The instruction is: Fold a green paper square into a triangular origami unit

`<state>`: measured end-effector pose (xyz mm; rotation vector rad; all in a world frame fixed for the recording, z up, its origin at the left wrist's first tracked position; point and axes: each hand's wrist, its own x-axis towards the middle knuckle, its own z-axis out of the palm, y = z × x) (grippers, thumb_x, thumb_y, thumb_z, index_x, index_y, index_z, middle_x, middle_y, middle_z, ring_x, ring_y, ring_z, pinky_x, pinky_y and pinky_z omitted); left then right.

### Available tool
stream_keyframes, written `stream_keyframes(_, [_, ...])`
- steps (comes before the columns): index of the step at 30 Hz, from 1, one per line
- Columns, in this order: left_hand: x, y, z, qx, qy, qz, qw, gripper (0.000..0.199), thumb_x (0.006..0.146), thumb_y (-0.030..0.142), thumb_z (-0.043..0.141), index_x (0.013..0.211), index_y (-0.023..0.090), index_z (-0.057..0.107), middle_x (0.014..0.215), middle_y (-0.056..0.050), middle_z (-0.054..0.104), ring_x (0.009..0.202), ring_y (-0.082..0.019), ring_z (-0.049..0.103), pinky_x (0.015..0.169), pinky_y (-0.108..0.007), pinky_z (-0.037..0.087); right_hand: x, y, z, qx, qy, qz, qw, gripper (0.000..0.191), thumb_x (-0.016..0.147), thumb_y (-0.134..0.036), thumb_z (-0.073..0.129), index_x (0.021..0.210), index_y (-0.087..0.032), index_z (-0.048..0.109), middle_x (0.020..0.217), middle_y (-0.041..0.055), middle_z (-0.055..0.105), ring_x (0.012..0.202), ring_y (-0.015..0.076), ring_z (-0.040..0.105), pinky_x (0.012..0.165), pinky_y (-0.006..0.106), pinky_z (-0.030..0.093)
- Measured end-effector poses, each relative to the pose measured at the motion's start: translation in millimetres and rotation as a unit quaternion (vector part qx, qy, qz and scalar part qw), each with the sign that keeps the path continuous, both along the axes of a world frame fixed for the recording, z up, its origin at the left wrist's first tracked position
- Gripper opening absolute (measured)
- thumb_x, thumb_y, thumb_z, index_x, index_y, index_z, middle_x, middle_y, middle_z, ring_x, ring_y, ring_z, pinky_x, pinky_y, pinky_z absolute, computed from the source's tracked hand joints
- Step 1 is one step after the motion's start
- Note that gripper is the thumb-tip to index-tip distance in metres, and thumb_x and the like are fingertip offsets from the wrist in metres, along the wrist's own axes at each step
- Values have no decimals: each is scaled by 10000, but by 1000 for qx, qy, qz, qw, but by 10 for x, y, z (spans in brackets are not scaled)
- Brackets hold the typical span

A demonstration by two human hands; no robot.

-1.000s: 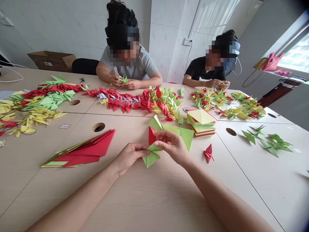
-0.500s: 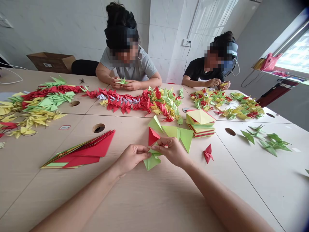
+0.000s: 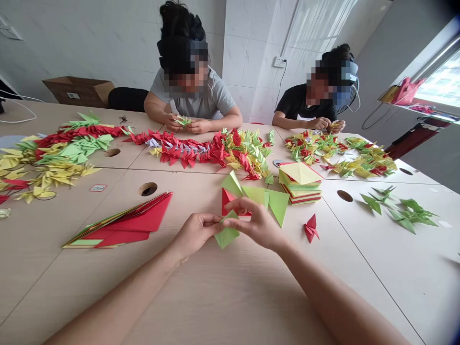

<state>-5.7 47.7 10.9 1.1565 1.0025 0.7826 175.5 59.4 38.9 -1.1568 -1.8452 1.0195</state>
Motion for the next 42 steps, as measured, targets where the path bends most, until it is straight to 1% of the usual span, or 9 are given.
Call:
stream_keyframes(4, [11,-11,2,41,19,-14,999,263,773,325,617,962,165,707,841,-37,708,838,-192,605,732,-261,437,-61,-41,-63,38,-84,-5,996,128,783,-303,615,779,-187,670,751,18,618,698,133,528,651,254,395])
stream_keyframes(11, [-9,16,-17,95,63,-31,993,262,794,352,586,918,161,716,783,-24,700,745,-174,606,651,-239,431,-54,-43,-39,50,-60,-22,997,147,818,-256,564,753,-179,670,748,25,623,686,133,547,613,241,398])
stream_keyframes(15, [-1,21,-38,103,58,13,993,297,802,387,568,944,164,704,824,-37,707,770,-184,619,672,-247,450,23,16,-28,89,-40,-76,992,185,844,-343,533,824,-195,643,776,22,623,701,135,552,622,238,403])
stream_keyframes(18, [4,7,-43,134,67,76,986,321,809,395,554,1012,179,677,863,-40,707,797,-187,619,695,-252,455,55,43,-71,118,-112,-62,985,206,797,-382,595,902,-205,607,801,17,626,673,129,546,589,228,385])
stream_keyframes(24, [14,-32,-41,110,113,128,979,372,767,407,591,1060,182,639,728,-26,683,637,-157,586,569,-232,428,7,14,-182,317,-300,-24,899,219,869,-258,469,700,-169,576,638,18,578,578,107,481,574,244,305])
stream_keyframes(29, [49,-68,-55,107,120,125,979,355,749,379,600,1052,197,633,657,10,623,563,-118,519,499,-202,374,-46,-8,-254,405,-331,-40,851,147,794,-173,503,653,-172,546,600,3,544,552,101,439,557,260,251])
stream_keyframes(32, [61,-80,-56,104,133,120,978,341,736,357,604,1038,201,635,569,42,544,469,-87,422,427,-184,296,-74,-35,-292,376,-310,-50,872,95,748,-162,526,654,-176,534,613,-3,542,565,104,441,562,261,253])
stream_keyframes(38, [22,-28,-17,97,72,117,986,327,763,384,579,999,165,637,652,-1,587,538,-111,478,479,-200,344,-24,-26,-187,161,-109,39,980,148,802,-322,576,771,-179,552,719,1,564,624,101,481,596,225,367])
stream_keyframes(42, [9,-16,11,97,35,97,990,271,789,387,558,917,164,640,684,-3,594,592,-114,501,529,-206,370,1,9,-116,20,21,59,998,193,800,-364,599,798,-178,550,737,3,562,654,105,485,607,230,395])
